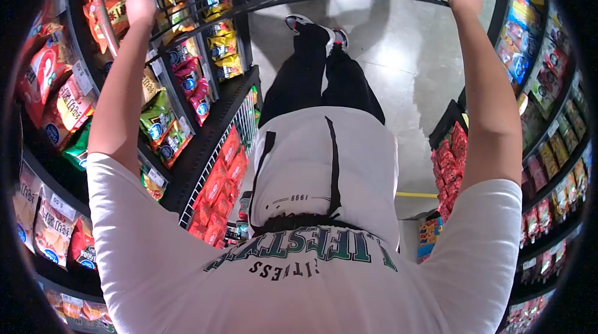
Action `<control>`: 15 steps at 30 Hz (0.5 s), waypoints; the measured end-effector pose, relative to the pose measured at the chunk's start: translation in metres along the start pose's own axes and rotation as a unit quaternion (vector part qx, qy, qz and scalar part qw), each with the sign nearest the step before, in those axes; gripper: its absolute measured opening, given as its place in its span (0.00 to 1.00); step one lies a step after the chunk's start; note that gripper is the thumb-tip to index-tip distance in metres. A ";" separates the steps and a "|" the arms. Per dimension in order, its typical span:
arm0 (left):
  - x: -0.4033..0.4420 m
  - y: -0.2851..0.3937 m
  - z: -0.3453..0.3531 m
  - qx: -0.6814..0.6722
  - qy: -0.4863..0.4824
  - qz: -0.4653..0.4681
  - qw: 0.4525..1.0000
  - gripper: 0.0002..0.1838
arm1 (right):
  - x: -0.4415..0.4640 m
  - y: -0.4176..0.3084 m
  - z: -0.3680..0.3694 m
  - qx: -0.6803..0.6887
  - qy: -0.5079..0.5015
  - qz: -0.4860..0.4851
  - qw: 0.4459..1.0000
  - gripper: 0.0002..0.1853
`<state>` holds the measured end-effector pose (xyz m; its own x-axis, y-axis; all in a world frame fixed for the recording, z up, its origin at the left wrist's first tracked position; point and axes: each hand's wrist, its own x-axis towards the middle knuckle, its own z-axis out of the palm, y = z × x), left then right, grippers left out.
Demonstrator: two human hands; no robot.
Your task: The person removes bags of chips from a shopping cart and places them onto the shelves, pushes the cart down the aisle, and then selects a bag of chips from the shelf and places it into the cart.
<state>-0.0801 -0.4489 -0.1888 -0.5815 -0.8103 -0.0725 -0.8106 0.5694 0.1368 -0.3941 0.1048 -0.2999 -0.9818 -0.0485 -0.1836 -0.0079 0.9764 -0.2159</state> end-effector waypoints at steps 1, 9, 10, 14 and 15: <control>0.004 -0.003 0.003 -0.005 -0.003 0.002 1.000 0.25 | 0.002 -0.001 0.000 0.001 0.005 -0.003 1.000 0.23; 0.024 -0.004 0.005 0.013 -0.002 0.010 1.000 0.26 | 0.015 0.014 0.012 -0.022 0.003 -0.031 0.999 0.28; 0.028 -0.005 0.006 0.012 0.003 0.017 1.000 0.26 | 0.002 -0.002 0.001 -0.010 0.038 -0.030 0.999 0.23; 0.041 -0.005 0.005 0.022 0.021 0.030 0.999 0.27 | -0.019 -0.033 -0.017 0.022 0.054 -0.014 0.998 0.16; 0.043 -0.002 0.003 0.023 0.021 0.030 0.999 0.28 | -0.021 -0.035 -0.016 0.024 0.059 -0.013 0.998 0.16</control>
<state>-0.1038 -0.4847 -0.1951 -0.6270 -0.7786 -0.0243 -0.7768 0.6226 0.0942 -0.3763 0.0750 -0.2734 -0.9970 -0.0451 -0.0633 -0.0267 0.9639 -0.2651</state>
